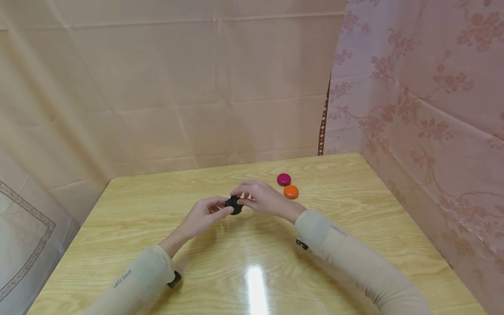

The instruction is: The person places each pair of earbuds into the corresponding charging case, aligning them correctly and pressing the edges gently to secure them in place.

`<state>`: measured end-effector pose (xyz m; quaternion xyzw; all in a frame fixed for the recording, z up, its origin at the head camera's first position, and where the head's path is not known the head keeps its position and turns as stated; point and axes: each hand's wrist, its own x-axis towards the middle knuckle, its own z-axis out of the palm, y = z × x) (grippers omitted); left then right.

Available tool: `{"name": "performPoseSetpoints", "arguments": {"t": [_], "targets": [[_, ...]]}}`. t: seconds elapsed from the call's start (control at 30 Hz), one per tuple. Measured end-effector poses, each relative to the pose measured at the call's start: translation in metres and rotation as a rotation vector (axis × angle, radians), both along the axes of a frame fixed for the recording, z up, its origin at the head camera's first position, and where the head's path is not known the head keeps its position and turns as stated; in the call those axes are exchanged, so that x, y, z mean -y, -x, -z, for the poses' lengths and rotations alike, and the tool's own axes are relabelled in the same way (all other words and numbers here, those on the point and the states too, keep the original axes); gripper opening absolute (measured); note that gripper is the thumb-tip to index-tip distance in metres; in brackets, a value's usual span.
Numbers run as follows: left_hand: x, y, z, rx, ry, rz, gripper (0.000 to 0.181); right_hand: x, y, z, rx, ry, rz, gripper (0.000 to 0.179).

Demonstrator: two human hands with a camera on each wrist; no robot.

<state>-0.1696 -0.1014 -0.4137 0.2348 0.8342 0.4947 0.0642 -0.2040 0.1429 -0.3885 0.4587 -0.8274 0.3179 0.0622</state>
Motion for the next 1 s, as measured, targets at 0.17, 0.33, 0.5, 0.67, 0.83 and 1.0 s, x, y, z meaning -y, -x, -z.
{"name": "performPoseSetpoints", "arguments": {"t": [0.17,0.33,0.5,0.67,0.83,1.0], "targets": [[0.000,0.000,0.001,0.005,-0.006,-0.011,0.032,-0.004,0.001,0.000,0.007,0.011,0.072,0.032],[0.000,0.000,0.000,0.012,-0.014,-0.012,0.031,-0.008,0.005,0.007,0.110,0.006,0.087,0.031],[-0.001,0.000,0.000,0.021,-0.011,-0.020,0.030,-0.013,0.010,0.017,0.332,-0.014,0.120,0.036],[-0.001,-0.001,0.000,0.026,-0.015,-0.018,0.032,-0.016,0.012,0.026,0.565,-0.021,0.141,0.040],[-0.004,-0.002,0.001,0.027,-0.028,-0.011,0.031,-0.015,0.011,0.029,0.705,-0.001,0.117,0.043],[-0.003,-0.001,0.005,0.014,-0.030,-0.006,0.031,-0.013,0.008,0.031,0.780,0.029,0.078,0.044]]}}
